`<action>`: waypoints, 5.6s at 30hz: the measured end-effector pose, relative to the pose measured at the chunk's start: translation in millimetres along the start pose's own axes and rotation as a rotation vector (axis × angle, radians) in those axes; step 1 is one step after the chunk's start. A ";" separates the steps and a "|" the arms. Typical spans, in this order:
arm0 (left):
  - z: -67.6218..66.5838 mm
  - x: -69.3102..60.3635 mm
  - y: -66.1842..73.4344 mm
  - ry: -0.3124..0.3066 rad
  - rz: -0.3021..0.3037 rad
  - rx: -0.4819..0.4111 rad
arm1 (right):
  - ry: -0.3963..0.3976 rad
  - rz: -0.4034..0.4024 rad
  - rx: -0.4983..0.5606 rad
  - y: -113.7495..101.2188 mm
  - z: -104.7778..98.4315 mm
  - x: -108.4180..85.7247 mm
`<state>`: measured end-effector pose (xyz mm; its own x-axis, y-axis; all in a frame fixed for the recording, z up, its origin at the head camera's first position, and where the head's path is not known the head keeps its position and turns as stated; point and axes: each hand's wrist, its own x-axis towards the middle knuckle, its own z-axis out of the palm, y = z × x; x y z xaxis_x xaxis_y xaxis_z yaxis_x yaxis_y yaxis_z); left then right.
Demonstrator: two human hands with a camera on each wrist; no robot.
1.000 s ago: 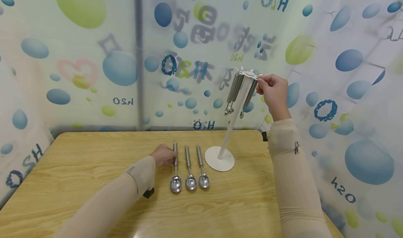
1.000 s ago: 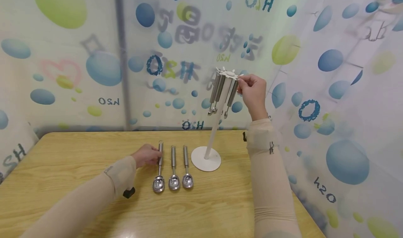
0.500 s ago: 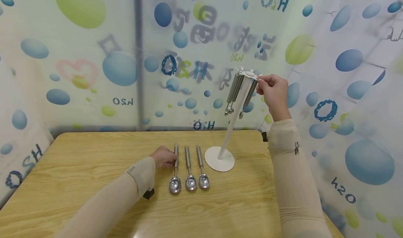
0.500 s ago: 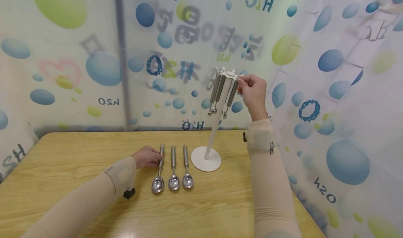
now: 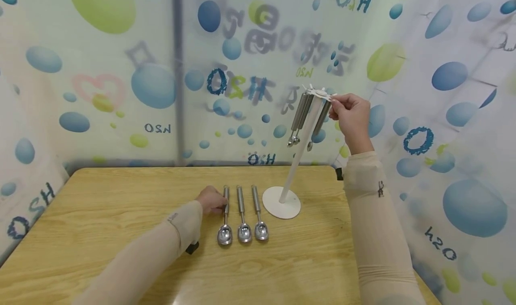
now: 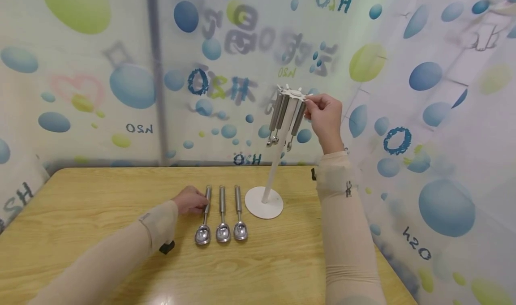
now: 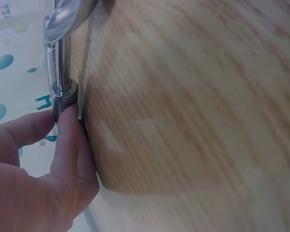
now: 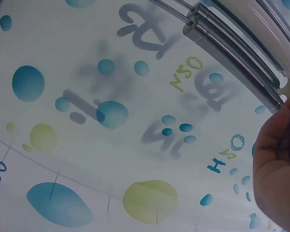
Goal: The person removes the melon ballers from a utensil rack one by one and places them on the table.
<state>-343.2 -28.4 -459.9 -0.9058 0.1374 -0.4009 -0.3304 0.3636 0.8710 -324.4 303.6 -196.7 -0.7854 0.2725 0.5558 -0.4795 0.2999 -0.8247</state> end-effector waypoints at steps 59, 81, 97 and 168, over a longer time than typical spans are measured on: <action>5.1 -22.7 39.2 -0.091 0.402 0.034 | 0.007 -0.047 -0.183 -1.8 -0.1 1.1; 17.2 -35.4 69.6 -0.091 0.493 0.068 | 0.043 -0.179 -0.451 -9.7 5.6 -3.6; 20.1 -41.8 127.5 -0.084 0.615 0.061 | -0.061 -0.033 -0.220 -4.9 -6.1 3.7; 72.5 -54.2 225.1 -0.038 0.830 -0.062 | -0.153 0.138 0.007 7.8 -12.9 24.3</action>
<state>-349.2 112.9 -262.7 -0.8522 0.3698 0.3700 0.4258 0.0795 0.9013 -342.2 324.4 -188.2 -0.8938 0.1687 0.4156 -0.3657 0.2624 -0.8930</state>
